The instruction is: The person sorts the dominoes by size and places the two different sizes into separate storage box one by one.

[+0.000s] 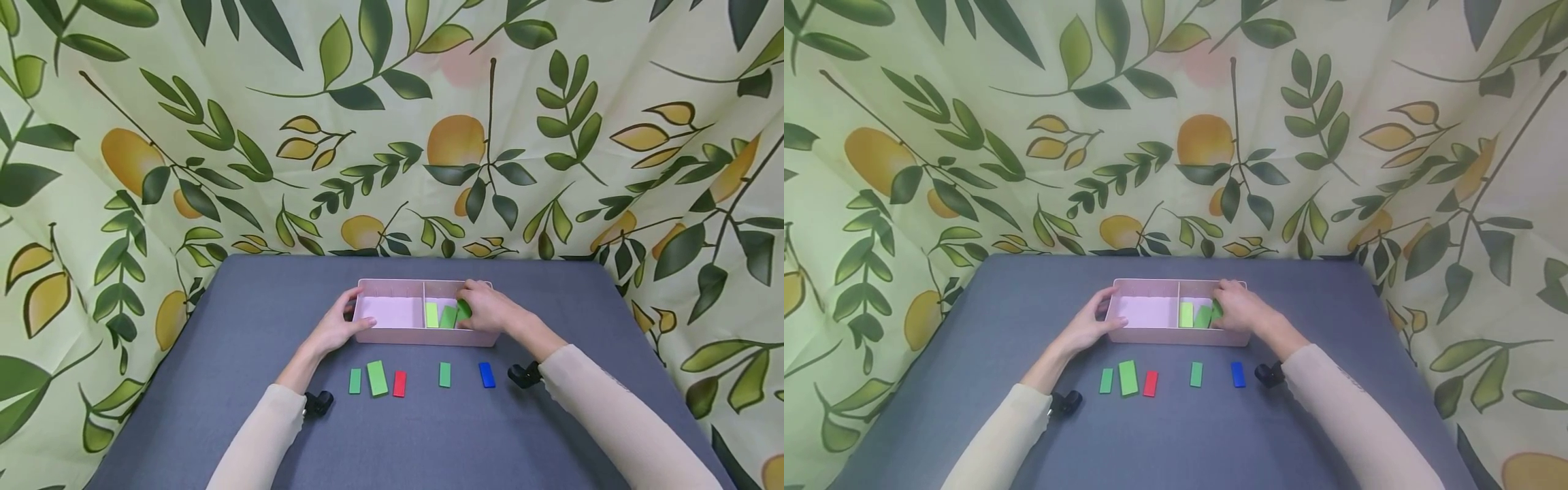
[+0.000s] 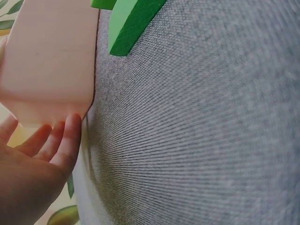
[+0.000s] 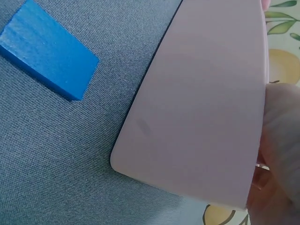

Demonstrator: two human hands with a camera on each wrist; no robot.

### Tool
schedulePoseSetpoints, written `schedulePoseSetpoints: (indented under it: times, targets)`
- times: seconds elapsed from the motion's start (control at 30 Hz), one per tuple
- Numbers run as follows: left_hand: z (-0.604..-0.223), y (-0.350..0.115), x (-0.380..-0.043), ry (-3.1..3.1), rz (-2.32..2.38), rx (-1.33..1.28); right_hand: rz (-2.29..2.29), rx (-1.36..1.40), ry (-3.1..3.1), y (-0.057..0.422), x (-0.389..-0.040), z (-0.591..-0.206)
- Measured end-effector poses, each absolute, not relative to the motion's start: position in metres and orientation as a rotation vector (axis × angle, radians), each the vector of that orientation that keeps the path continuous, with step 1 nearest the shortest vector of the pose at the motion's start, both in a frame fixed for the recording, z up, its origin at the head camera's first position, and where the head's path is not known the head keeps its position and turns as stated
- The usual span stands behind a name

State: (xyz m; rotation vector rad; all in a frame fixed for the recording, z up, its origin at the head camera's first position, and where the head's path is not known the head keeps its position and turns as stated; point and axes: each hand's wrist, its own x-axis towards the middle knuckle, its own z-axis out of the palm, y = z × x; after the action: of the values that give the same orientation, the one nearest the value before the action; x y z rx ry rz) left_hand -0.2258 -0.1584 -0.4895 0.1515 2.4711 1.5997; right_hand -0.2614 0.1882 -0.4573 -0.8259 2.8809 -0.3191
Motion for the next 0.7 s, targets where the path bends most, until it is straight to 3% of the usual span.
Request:
schedulePoseSetpoints:
  times: [0.7]
  targets:
    - [-0.4882, -0.1586, -0.2248, 2.481, 1.581, 0.146, -0.411, -0.9, 2.88, 0.1815, -0.2624, -0.4583]
